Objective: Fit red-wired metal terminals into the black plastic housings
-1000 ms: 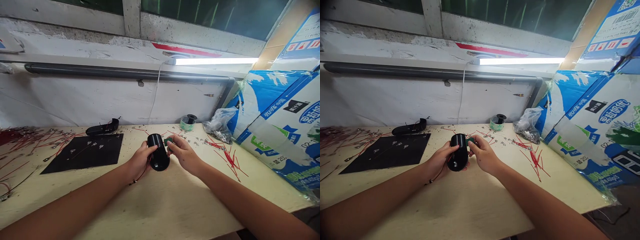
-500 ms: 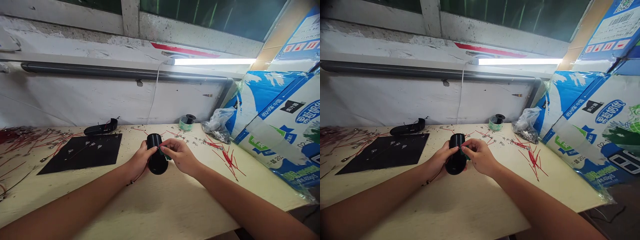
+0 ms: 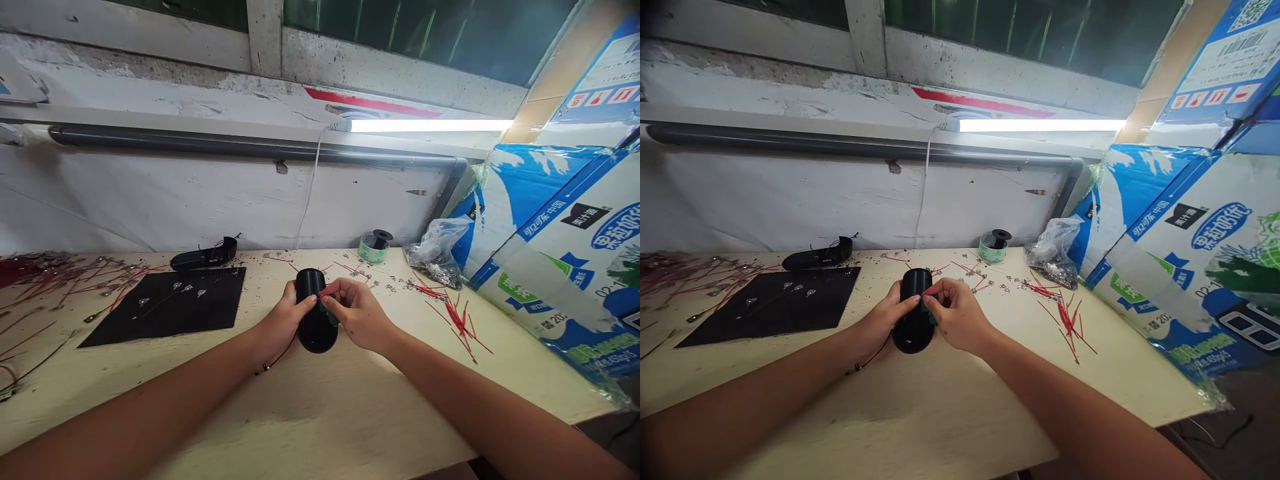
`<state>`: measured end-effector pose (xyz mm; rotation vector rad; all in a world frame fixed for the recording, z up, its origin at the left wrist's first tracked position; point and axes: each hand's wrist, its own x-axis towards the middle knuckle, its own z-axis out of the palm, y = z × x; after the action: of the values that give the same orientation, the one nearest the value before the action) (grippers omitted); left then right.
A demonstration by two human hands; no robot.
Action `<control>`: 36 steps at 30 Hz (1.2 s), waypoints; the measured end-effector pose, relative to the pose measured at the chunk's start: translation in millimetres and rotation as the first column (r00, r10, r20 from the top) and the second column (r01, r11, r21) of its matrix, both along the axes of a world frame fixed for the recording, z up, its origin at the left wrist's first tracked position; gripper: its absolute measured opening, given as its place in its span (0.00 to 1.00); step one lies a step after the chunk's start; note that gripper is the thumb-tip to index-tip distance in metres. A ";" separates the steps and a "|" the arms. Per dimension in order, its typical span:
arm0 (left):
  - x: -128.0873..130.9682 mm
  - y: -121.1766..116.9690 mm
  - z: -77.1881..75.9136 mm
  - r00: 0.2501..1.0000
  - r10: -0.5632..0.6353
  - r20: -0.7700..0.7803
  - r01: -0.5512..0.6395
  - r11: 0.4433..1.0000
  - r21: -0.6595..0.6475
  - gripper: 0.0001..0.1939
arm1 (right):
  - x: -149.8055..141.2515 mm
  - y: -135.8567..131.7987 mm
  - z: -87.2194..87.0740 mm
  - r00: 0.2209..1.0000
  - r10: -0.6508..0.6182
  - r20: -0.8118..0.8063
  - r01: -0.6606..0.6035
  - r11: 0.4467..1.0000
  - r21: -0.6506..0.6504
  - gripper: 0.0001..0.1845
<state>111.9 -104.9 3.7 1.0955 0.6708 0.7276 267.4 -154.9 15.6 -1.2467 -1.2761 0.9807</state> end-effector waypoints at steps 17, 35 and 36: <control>-0.4 -2.6 7.1 0.999 -0.031 0.010 0.032 0.995 -0.098 0.21 | 2.1 3.7 -1.7 0.998 0.025 0.062 -0.023 1.000 -0.021 0.07; -1.3 -1.4 7.8 0.999 -0.050 0.019 0.052 0.992 -0.111 0.20 | 3.7 4.4 -2.4 0.997 0.015 0.073 -0.013 1.000 -0.022 0.08; -1.5 -2.2 9.6 0.998 -0.058 0.007 0.059 0.992 -0.116 0.20 | 3.5 4.3 -2.9 0.997 0.014 0.075 -0.012 1.000 -0.022 0.08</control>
<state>110.4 -107.0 13.3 1.0026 0.6672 0.6325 270.9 -150.7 12.7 -1.3041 -1.3360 0.9674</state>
